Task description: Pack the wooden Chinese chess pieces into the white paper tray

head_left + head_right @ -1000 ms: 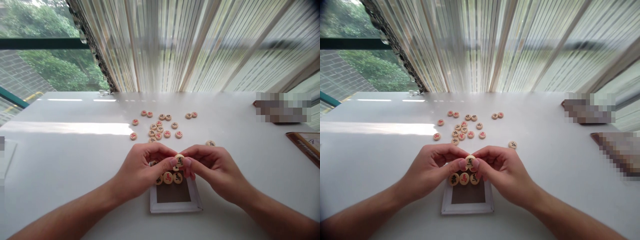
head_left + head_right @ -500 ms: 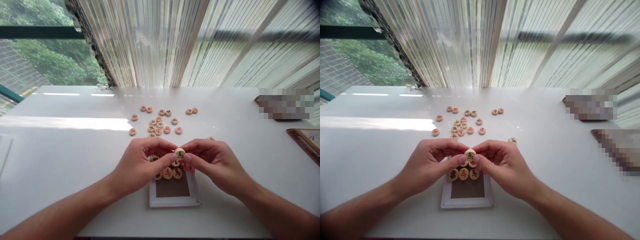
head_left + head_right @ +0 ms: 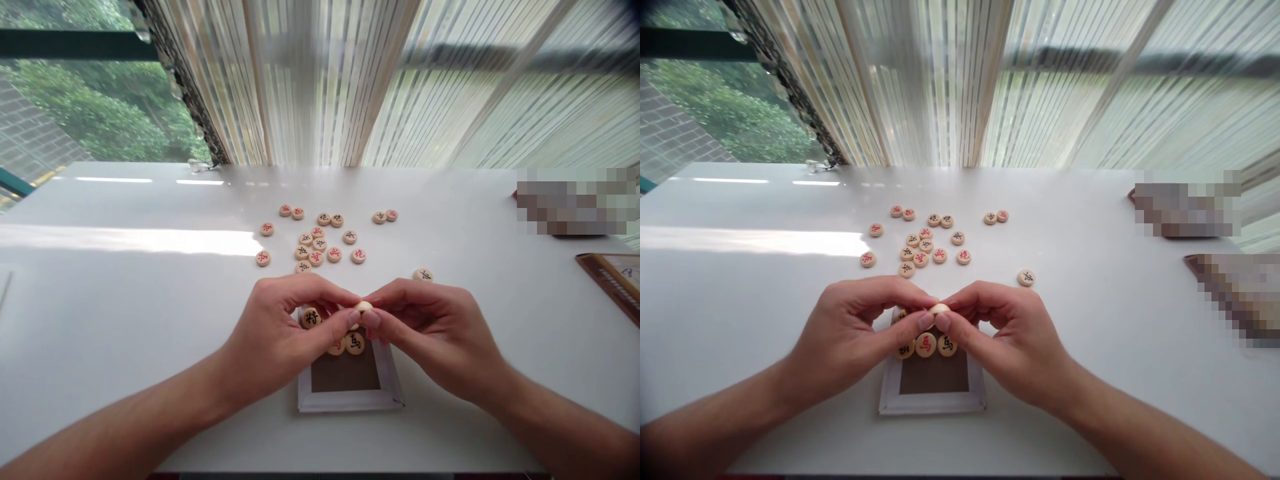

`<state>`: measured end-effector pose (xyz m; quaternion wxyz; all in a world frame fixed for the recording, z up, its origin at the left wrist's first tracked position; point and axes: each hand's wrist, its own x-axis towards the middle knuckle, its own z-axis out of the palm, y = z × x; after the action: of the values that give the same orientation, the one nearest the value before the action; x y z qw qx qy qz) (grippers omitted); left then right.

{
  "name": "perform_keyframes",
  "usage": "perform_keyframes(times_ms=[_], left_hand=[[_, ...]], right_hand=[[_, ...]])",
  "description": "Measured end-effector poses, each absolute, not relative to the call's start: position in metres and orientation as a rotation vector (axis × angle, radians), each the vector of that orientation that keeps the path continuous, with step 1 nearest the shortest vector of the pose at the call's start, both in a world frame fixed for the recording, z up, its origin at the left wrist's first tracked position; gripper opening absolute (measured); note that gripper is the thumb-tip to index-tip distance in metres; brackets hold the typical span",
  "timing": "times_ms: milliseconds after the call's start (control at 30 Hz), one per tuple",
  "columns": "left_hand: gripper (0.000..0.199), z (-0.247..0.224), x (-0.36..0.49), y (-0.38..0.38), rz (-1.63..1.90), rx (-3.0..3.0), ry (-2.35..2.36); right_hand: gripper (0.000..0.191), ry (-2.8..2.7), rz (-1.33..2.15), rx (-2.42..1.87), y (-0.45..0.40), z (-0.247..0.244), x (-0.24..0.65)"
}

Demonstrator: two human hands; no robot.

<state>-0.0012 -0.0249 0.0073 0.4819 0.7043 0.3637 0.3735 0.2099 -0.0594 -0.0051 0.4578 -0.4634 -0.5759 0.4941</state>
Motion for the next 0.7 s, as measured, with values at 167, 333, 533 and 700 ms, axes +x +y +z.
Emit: perform_keyframes(times_ms=[167, 333, 533, 700], left_hand=[[0.004, 0.0072, -0.0007, -0.0244, 0.944, 1.706, 0.835], [0.008, 0.0072, 0.0002, -0.0238, 0.931, 1.645, 0.808], [0.009, 0.0084, 0.0017, -0.0211, 0.854, 1.397, 0.763], [0.011, 0.013, 0.0019, -0.0197, 0.799, 1.283, 0.74]], right_hand=[[0.014, -1.425, 1.22, -1.129, -0.0596, -0.0055, 0.2107], [0.017, -1.366, 1.319, -1.12, -0.0576, -0.0067, 0.2111], [0.023, -1.272, 1.44, -1.067, -0.0568, -0.0048, 0.2122], [0.024, -1.246, 1.467, -1.067, -0.0544, -0.0027, 0.2127]])
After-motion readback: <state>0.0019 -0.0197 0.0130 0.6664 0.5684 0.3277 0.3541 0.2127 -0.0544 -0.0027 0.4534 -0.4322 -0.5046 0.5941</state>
